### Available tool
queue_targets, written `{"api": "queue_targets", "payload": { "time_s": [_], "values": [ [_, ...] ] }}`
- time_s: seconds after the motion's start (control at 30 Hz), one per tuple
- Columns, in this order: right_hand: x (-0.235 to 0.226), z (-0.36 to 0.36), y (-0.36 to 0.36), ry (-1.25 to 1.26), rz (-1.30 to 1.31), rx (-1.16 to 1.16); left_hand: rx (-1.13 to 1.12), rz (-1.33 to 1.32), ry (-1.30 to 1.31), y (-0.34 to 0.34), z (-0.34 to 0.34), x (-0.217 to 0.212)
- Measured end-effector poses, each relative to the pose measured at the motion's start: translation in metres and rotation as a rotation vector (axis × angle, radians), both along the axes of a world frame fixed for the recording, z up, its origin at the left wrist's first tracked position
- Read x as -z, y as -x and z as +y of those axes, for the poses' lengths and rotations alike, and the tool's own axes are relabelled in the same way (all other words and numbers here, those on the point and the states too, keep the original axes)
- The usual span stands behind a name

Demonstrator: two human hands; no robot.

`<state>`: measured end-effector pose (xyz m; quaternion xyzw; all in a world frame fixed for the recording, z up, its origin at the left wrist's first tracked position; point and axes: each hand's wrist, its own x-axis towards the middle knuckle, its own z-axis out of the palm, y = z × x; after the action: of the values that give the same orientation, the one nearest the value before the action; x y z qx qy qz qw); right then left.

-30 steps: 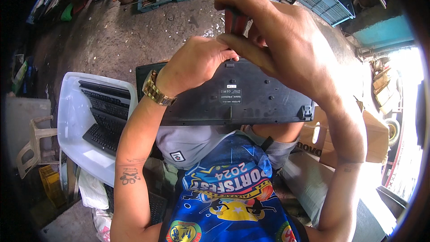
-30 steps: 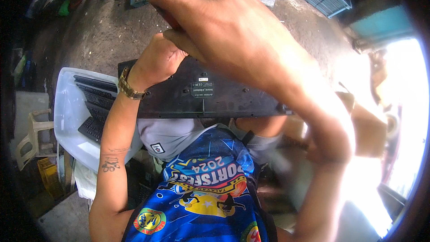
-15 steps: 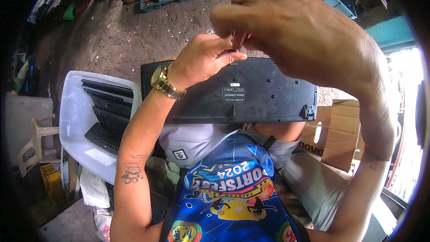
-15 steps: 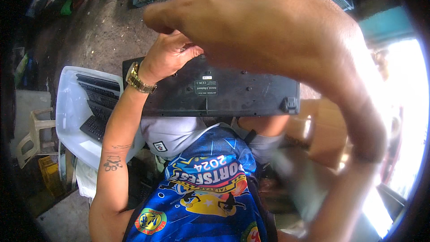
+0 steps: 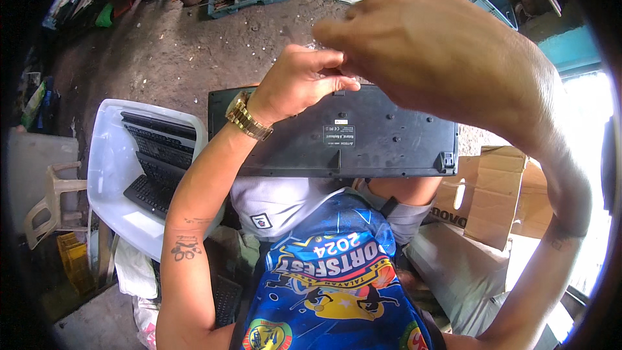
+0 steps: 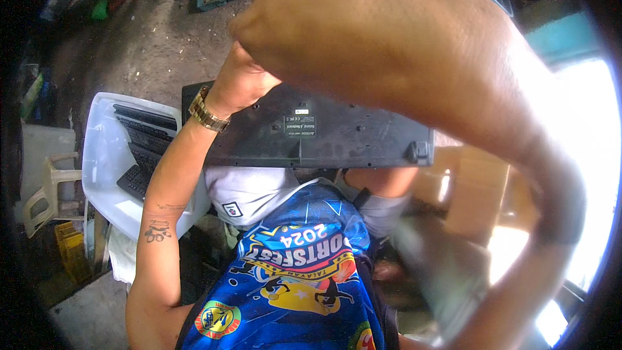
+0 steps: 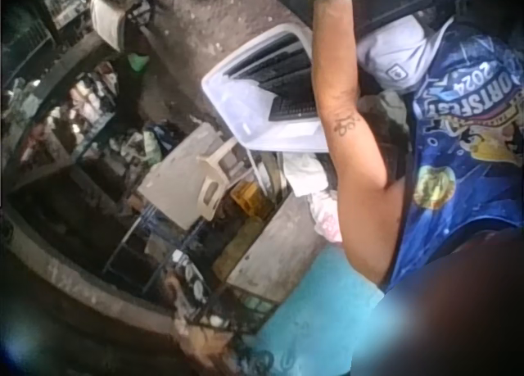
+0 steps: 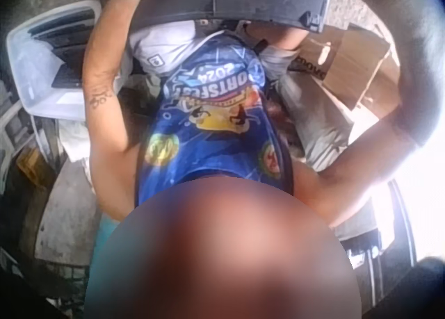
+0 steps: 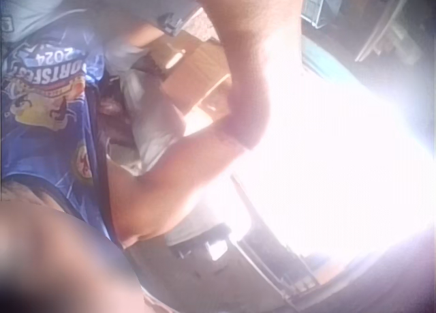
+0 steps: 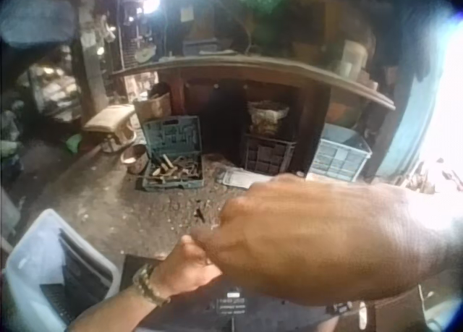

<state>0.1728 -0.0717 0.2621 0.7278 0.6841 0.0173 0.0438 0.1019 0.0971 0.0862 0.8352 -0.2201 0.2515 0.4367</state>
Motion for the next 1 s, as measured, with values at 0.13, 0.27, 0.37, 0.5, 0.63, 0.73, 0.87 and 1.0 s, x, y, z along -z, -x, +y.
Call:
{"api": "queue_targets", "payload": {
  "time_s": [0.13,0.27,0.37,0.5,0.63,0.73,0.87,1.0],
  "values": [
    [0.002,-0.002,-0.008,-0.067,-0.009,-0.154,-0.043,-0.086,-0.151,-0.002,-0.002,-0.006],
    [-0.003,-0.004,-0.013,-0.046,-0.01,-0.149,-0.012,0.025,-0.055,-0.003,-0.003,-0.009],
    [-0.005,-0.005,-0.015,-0.05,-0.002,-0.162,0.016,0.047,0.075,-0.003,-0.005,-0.008],
    [-0.007,-0.006,-0.016,-0.035,0.016,-0.17,0.043,0.098,0.057,-0.002,-0.004,-0.008],
    [-0.021,-0.01,-0.016,0.007,0.056,-0.175,-0.057,0.002,0.017,0.005,-0.003,-0.01],
    [-0.034,-0.016,-0.017,0.062,0.096,-0.165,-0.051,0.059,-0.004,0.005,-0.002,-0.01],
    [-0.036,-0.015,-0.014,0.097,0.131,-0.126,-0.1,-0.011,-0.054,0.001,-0.003,-0.002],
    [-0.029,-0.011,-0.011,-0.212,0.254,-0.096,-0.07,0.078,-0.254,0.004,0.003,0.01]
  ]
}}
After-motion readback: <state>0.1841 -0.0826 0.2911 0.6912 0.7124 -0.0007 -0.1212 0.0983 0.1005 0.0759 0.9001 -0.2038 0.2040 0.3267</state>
